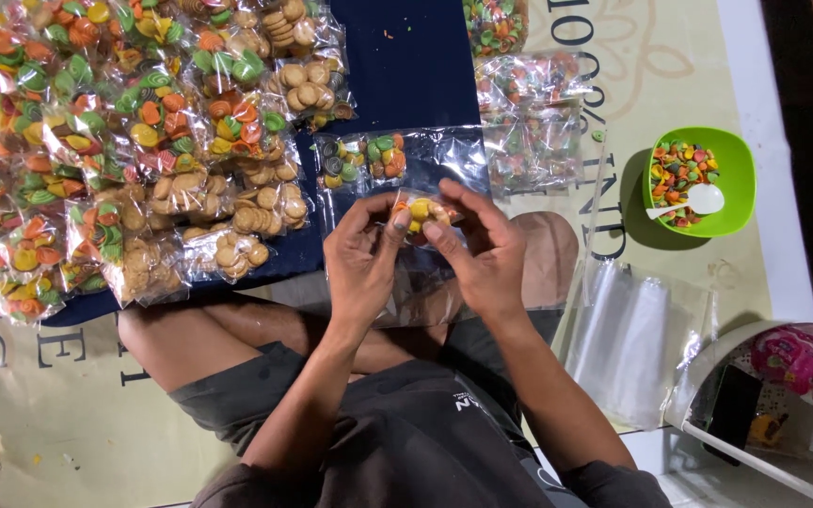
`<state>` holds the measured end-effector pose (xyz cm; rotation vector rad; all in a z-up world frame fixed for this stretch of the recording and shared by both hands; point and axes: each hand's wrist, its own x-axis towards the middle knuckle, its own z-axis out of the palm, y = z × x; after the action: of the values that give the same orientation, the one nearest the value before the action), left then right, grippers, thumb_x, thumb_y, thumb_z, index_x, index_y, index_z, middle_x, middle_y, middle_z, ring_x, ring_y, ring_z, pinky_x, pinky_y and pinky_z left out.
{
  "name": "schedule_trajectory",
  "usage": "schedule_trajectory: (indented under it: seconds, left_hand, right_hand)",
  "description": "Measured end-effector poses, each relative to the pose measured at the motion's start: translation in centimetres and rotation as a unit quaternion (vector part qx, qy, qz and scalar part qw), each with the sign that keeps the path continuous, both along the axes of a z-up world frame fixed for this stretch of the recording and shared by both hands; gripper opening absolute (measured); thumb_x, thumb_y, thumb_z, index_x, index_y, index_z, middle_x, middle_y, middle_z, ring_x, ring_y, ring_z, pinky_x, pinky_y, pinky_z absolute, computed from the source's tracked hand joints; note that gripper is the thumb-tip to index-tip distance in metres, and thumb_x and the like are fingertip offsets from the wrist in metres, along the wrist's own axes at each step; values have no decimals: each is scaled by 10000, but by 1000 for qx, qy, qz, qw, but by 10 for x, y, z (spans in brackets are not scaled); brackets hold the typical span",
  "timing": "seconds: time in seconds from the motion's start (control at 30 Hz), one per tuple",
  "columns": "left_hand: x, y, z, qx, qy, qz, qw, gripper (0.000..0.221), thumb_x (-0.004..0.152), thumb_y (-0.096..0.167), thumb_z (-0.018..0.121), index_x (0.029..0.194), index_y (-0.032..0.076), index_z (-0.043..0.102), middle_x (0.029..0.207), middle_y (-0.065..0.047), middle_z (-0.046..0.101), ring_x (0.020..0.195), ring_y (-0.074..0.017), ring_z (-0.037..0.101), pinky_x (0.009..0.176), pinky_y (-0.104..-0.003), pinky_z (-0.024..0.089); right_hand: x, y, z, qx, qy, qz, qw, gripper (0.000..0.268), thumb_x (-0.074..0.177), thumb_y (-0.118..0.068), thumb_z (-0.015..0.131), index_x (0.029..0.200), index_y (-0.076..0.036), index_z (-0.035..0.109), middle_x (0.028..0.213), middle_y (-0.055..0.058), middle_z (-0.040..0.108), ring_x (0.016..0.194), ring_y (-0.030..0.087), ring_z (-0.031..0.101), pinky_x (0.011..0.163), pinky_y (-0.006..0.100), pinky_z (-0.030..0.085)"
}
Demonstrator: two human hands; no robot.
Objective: Packaging small snacks into individual plastic bags while sitting on the floor.
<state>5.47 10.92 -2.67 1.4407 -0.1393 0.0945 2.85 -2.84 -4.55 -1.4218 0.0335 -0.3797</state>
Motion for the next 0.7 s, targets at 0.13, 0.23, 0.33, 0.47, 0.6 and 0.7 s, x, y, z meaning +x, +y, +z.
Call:
schedule_trajectory:
  seconds: [0.13, 0.23, 0.33, 0.47, 0.6, 0.7]
  left_hand:
    - [0, -4, 1, -33, 8, -45, 998, 225, 991, 159, 711, 1146, -3, 719, 914, -121, 704, 839, -131, 645, 730, -314, 619]
    - [0, 0, -1, -30, 7, -85, 996, 274, 948, 123, 755, 1179, -19, 709, 937, -145, 709, 858, -147, 657, 739, -338, 627]
    - [3, 5, -1, -14, 6, -115, 993, 324, 927, 86, 771, 1220, -28, 693, 955, -172, 715, 850, -176, 688, 746, -337, 635]
    - [5, 9, 1, 36, -7, -157, 987, 409, 943, 87, 753, 1316, -27, 630, 1003, -258, 723, 877, -299, 748, 714, -433, 662]
    - [3, 7, -13, 13, 39, -165, 985, 402, 989, 99, 684, 1359, -24, 588, 972, -232, 734, 748, -213, 733, 659, -335, 674]
    - [1, 7, -18, 31, 42, -174, 983, 506, 931, 78, 756, 1392, -2, 561, 996, -257, 721, 779, -268, 748, 658, -387, 687]
  right_hand:
    - [5, -13, -15, -28, -4, -38, 999, 406, 798, 61, 866, 1167, 96, 700, 1079, 204, 741, 1001, 230, 734, 878, 340, 622]
    - [3, -13, -11, -29, -1, -52, 998, 383, 780, 56, 884, 1129, 90, 729, 960, 175, 746, 920, 171, 713, 827, 323, 621]
    - [3, -11, -10, -16, 8, -59, 998, 351, 785, 44, 883, 1103, 85, 741, 874, 148, 732, 863, 134, 686, 780, 324, 619]
    - [6, -12, -15, -6, 24, -70, 997, 316, 791, 21, 885, 1075, 68, 754, 819, 112, 712, 803, 110, 677, 743, 299, 611]
    - [6, -12, -23, 9, 27, -72, 997, 291, 804, 19, 877, 1062, 64, 752, 821, 114, 704, 813, 118, 675, 751, 300, 606]
    - [5, -13, -28, 18, 30, -72, 997, 269, 818, 6, 872, 1054, 56, 753, 817, 93, 675, 795, 100, 636, 700, 276, 584]
